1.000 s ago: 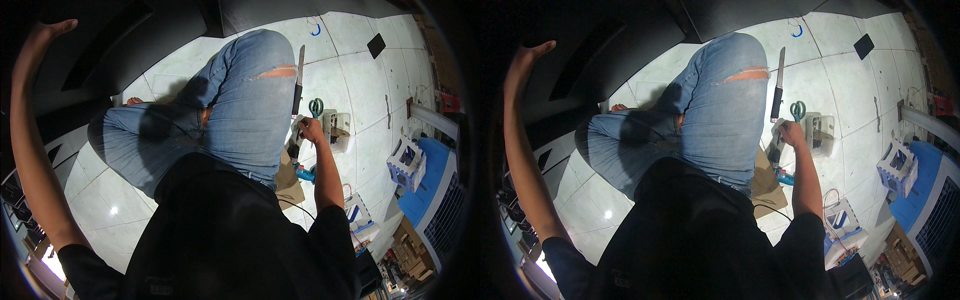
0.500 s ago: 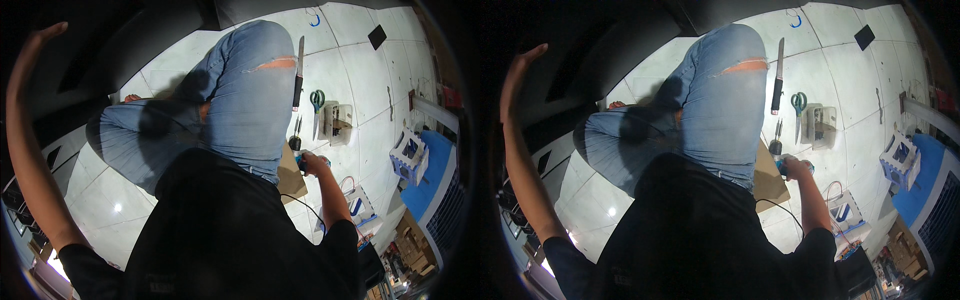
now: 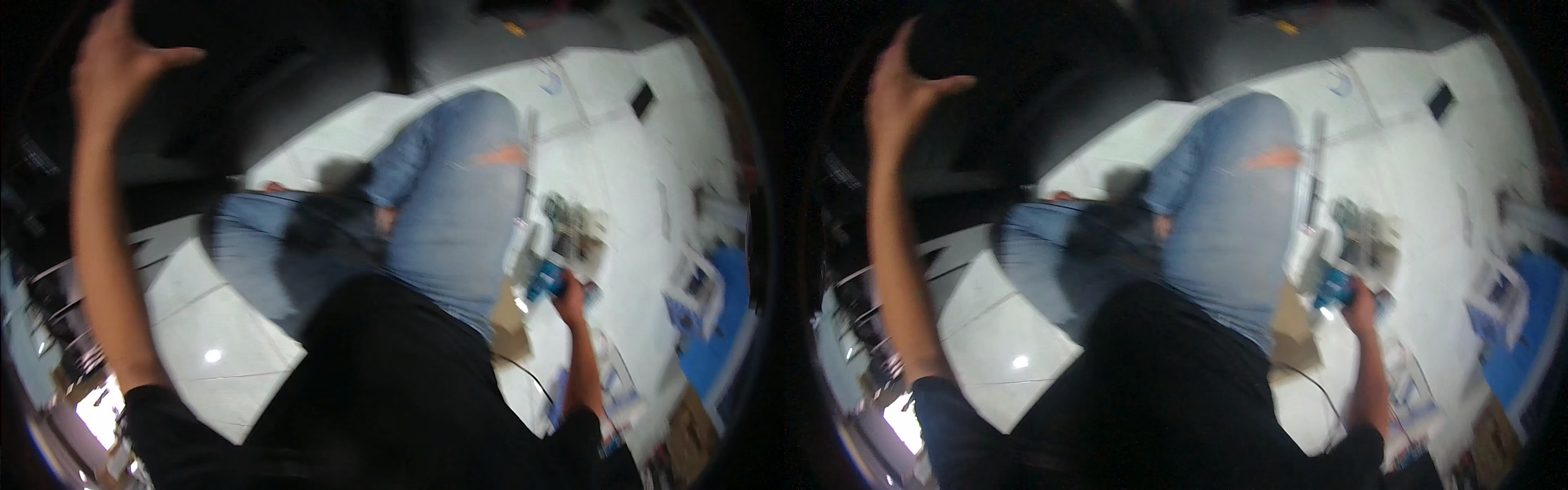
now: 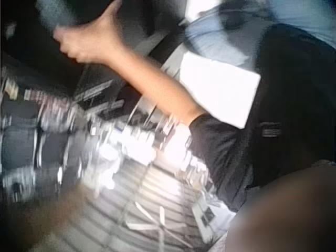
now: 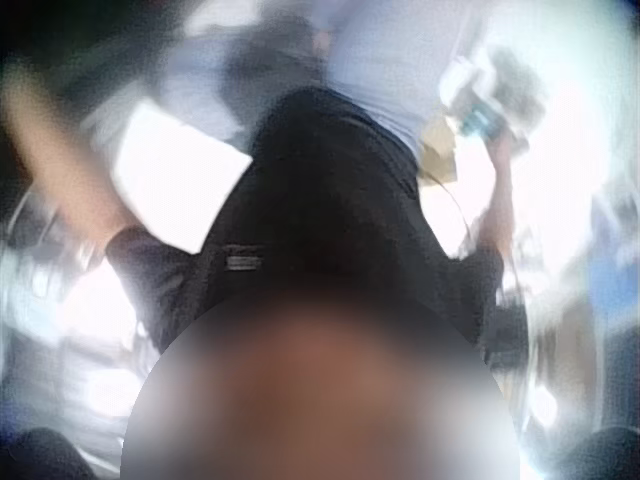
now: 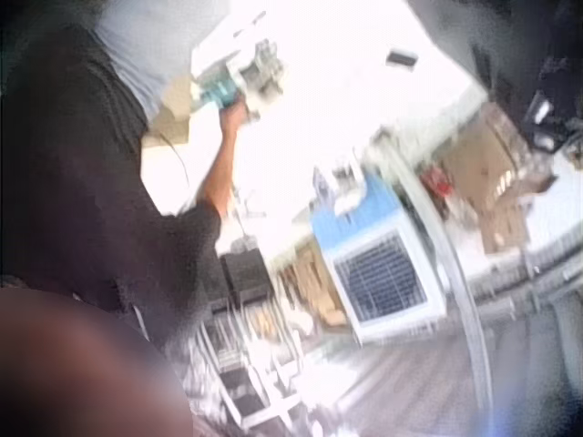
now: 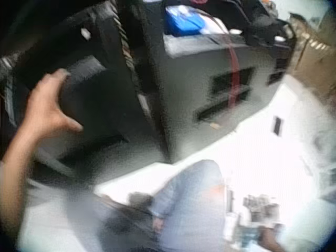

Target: The person sits on the floor and works on the underside of a large black electronic device. They use scissors to cut foam padding, place a blue battery pack into a compartment, and secure it with a white foam insert. Finally, they use a cordless drill to fasten screws into the device's casing.

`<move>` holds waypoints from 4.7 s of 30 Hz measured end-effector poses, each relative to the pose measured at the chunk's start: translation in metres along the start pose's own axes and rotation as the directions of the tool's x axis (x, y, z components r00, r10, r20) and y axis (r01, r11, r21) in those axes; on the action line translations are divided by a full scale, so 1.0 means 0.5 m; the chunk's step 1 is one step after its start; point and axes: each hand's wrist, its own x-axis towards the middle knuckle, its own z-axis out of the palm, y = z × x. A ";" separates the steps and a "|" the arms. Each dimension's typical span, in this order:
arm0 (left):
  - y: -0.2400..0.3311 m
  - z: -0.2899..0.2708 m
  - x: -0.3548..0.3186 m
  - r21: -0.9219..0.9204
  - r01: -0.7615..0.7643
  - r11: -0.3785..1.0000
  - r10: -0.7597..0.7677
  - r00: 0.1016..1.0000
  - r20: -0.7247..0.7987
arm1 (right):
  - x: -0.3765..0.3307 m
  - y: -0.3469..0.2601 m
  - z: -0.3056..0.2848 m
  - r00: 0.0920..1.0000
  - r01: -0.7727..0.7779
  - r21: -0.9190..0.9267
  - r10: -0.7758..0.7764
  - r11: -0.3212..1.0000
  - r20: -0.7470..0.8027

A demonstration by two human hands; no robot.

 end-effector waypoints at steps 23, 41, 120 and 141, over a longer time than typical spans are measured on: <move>-0.001 -0.012 0.001 0.021 -0.117 0.993 0.118 0.991 -0.069 | 0.131 -0.892 -0.210 0.414 0.902 0.130 -0.741 0.412 -0.529; 0.057 -0.040 -0.009 0.031 -0.012 0.999 0.016 0.991 -0.132 | 0.205 -0.993 -0.180 0.364 0.907 0.056 -0.708 0.418 -0.606; 0.022 -0.023 -0.021 0.159 -0.186 0.970 0.218 0.952 -0.216 | 0.116 -0.877 -0.280 0.554 0.806 -0.111 -0.807 0.581 -0.204; 0.557 0.048 -0.415 -0.650 0.696 0.305 0.377 0.539 0.753 | 0.428 -0.203 -0.027 0.987 0.153 -0.082 -0.148 0.985 0.066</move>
